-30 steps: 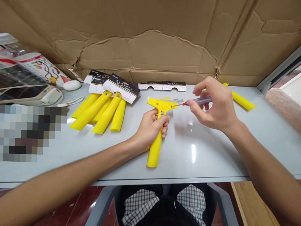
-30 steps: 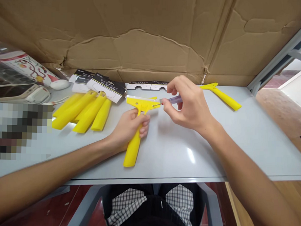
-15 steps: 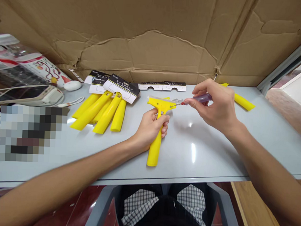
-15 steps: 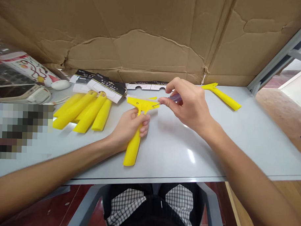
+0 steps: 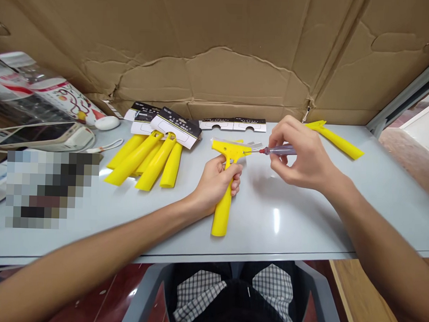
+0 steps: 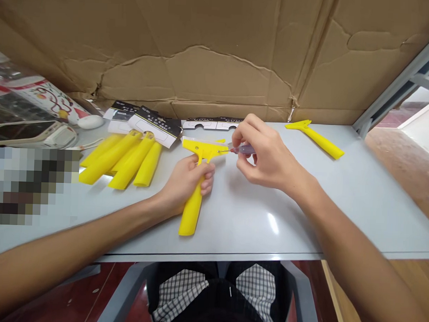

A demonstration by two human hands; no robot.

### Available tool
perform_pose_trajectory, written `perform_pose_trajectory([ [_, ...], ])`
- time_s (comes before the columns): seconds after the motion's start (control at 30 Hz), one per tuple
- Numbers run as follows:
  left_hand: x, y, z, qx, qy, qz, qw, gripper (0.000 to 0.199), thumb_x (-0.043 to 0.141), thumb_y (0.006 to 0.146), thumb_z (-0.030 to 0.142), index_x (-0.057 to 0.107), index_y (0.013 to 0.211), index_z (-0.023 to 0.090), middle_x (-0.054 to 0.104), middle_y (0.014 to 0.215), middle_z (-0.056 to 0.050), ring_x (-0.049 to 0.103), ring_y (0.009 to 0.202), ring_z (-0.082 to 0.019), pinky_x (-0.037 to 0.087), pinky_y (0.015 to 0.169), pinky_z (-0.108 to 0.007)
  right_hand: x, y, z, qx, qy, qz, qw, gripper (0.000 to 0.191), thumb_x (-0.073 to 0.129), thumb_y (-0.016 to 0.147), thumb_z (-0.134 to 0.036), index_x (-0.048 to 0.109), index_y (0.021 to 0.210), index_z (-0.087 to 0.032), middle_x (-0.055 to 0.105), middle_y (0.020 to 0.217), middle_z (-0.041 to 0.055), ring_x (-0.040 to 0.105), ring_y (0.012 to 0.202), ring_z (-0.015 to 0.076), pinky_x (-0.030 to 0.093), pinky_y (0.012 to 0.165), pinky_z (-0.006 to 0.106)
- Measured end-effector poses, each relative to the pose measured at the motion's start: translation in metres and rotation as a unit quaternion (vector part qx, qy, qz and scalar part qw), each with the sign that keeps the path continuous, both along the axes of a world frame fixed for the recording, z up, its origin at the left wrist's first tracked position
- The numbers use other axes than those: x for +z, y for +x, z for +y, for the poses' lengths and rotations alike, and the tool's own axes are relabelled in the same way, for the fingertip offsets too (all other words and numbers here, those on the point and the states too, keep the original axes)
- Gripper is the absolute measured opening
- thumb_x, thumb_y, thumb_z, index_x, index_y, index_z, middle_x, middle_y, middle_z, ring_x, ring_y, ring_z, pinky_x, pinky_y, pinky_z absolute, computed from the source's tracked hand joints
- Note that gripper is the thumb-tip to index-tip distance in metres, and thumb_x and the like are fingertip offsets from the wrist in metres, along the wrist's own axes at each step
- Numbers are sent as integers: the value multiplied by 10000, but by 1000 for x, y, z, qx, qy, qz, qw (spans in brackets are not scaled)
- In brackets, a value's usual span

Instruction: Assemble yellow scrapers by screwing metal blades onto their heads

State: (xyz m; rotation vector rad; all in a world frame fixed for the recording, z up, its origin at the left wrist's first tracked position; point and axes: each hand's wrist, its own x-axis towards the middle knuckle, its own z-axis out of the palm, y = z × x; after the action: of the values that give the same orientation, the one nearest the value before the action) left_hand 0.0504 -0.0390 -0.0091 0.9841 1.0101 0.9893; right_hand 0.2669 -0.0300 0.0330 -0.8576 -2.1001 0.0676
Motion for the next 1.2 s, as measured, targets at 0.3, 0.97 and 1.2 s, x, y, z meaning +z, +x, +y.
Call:
perform_pose_trajectory([
  [0.3,-1,0,-1,-5,-8,16,1000,234,736,757,165,513,806,210,526,604,80,451,428,-58,386,378,-188,0,4,3,-61,-6,71,996,108,743,913,-190,651,928,-243,723,866,17,693,689,186,614,643,357],
  [0.97,1,-3,2,-13,-22,-23,999,292,770,810,266,484,834,214,543,642,74,464,453,-55,385,400,-183,-6,21,11,-86,-237,-226,941,279,591,963,-201,770,1176,-215,742,1134,97,674,912,235,491,785,369],
  [1.2,3,-5,5,-13,-25,-61,998,293,759,800,258,471,780,209,546,637,65,461,458,-60,375,395,-178,-16,34,24,-235,-290,-313,873,290,549,982,-264,746,1193,-238,751,1135,129,685,999,319,436,725,383],
])
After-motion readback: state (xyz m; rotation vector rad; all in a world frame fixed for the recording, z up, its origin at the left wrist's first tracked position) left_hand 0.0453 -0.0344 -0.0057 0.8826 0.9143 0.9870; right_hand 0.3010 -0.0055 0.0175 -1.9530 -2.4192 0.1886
